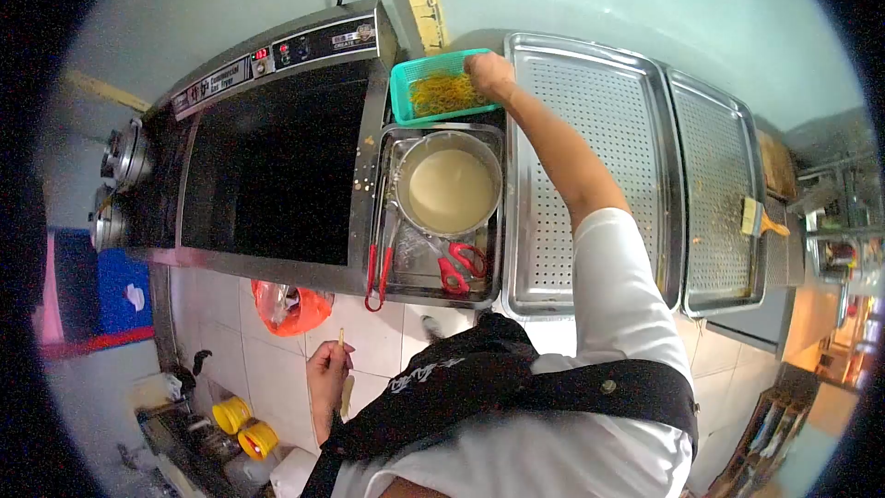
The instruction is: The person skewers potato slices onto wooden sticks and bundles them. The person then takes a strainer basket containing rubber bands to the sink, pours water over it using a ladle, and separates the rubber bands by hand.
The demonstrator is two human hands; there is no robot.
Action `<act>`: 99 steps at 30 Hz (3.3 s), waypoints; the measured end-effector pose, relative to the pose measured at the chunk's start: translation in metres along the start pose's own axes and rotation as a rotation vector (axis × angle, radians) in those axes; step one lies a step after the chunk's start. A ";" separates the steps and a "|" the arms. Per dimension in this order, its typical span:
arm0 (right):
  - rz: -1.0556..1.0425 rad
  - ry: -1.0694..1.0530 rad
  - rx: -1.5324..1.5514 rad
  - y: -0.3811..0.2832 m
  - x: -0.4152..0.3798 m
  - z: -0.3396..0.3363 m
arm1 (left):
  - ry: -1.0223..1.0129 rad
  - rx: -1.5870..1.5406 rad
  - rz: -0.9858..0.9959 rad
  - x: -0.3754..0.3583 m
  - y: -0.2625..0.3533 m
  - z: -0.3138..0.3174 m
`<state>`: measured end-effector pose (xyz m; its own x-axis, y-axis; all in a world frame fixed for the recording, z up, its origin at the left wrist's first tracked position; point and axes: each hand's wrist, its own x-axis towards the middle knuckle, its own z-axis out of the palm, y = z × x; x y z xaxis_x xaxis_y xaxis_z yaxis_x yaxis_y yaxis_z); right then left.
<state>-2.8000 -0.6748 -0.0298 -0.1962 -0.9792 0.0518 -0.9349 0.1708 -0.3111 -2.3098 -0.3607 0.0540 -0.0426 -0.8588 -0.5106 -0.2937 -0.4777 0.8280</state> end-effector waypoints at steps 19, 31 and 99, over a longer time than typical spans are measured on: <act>-0.288 -0.101 -0.288 0.030 0.087 0.018 | 0.218 0.004 -0.045 -0.041 -0.044 0.013; -0.105 0.161 -0.318 0.047 0.066 -0.116 | 0.246 -0.078 0.082 -0.059 -0.079 -0.037; -1.338 -0.813 0.162 -1.877 -0.403 0.589 | 1.615 0.167 -0.512 -0.293 -0.598 -1.342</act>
<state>-0.7923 -0.6654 -0.0258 0.9698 -0.2090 -0.1256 -0.2433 -0.7944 -0.5566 -0.8401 -0.0720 0.0200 0.9917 0.0155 0.1274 -0.0619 -0.8117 0.5807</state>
